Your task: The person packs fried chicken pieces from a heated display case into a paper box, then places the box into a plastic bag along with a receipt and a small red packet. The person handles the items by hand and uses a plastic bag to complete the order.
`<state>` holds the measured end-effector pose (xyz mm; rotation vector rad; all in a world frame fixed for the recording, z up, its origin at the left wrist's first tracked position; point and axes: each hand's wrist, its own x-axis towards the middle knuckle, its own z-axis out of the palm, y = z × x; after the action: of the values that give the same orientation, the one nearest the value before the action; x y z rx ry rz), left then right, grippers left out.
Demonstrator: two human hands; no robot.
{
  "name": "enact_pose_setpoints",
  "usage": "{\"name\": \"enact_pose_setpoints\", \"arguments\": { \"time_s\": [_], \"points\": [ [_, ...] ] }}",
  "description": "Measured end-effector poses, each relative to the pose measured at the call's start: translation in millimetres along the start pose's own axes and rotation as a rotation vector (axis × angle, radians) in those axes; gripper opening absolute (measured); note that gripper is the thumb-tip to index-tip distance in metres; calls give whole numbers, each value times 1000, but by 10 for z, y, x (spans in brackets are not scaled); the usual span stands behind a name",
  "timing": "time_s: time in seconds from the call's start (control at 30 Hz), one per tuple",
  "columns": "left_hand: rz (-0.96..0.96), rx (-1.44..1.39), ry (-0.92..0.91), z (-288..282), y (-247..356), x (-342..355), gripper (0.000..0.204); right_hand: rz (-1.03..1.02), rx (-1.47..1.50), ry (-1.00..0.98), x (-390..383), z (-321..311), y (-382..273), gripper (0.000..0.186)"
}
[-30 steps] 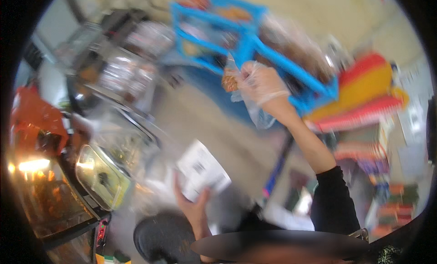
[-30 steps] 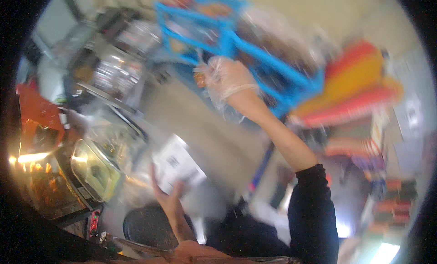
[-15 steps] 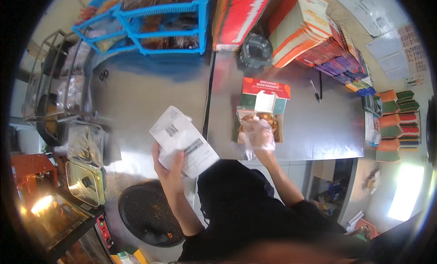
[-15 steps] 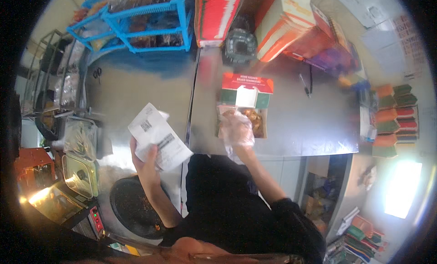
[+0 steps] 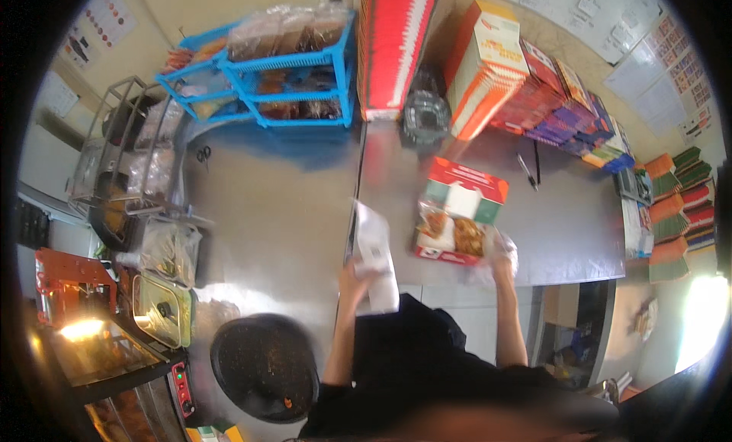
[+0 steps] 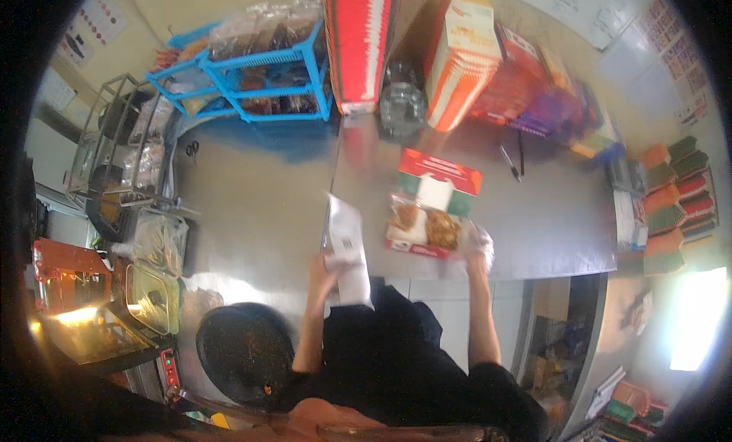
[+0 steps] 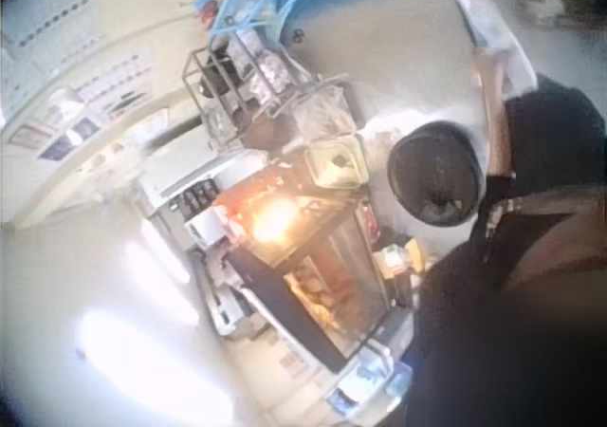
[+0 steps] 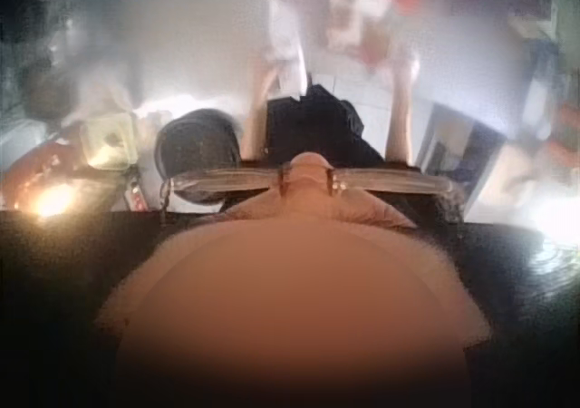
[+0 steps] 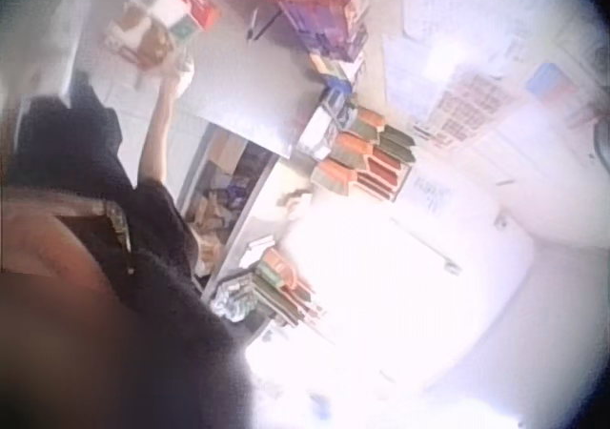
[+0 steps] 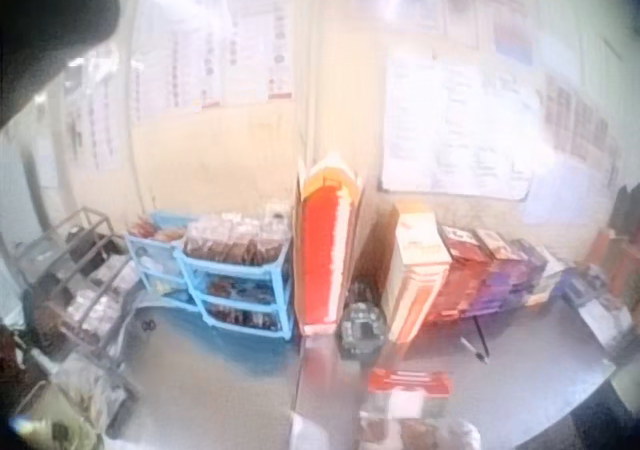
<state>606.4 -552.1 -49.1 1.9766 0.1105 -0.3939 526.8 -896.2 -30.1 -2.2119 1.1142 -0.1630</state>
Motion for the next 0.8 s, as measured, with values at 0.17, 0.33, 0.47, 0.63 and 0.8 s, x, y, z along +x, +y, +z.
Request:
{"name": "enact_pose_setpoints", "arguments": {
  "time_s": [0.17,0.33,0.47,0.63,0.8],
  "points": [
    [188,67,-166,566,-313,-65,56,140,471,-27,148,-65,75,42],
    [-69,54,-244,840,-141,-76,57,54,462,-31,277,525,-58,42],
    [-31,-74,49,471,-97,-516,61,-328,145,117,204,579,-302,34],
    [130,-490,214,-430,130,-1400,93,-566,256,-479,-627,264,-1110,42],
    [355,-559,445,-893,209,-2572,120,-314,449,-1589,-2395,644,-1706,40]
  ]
}}
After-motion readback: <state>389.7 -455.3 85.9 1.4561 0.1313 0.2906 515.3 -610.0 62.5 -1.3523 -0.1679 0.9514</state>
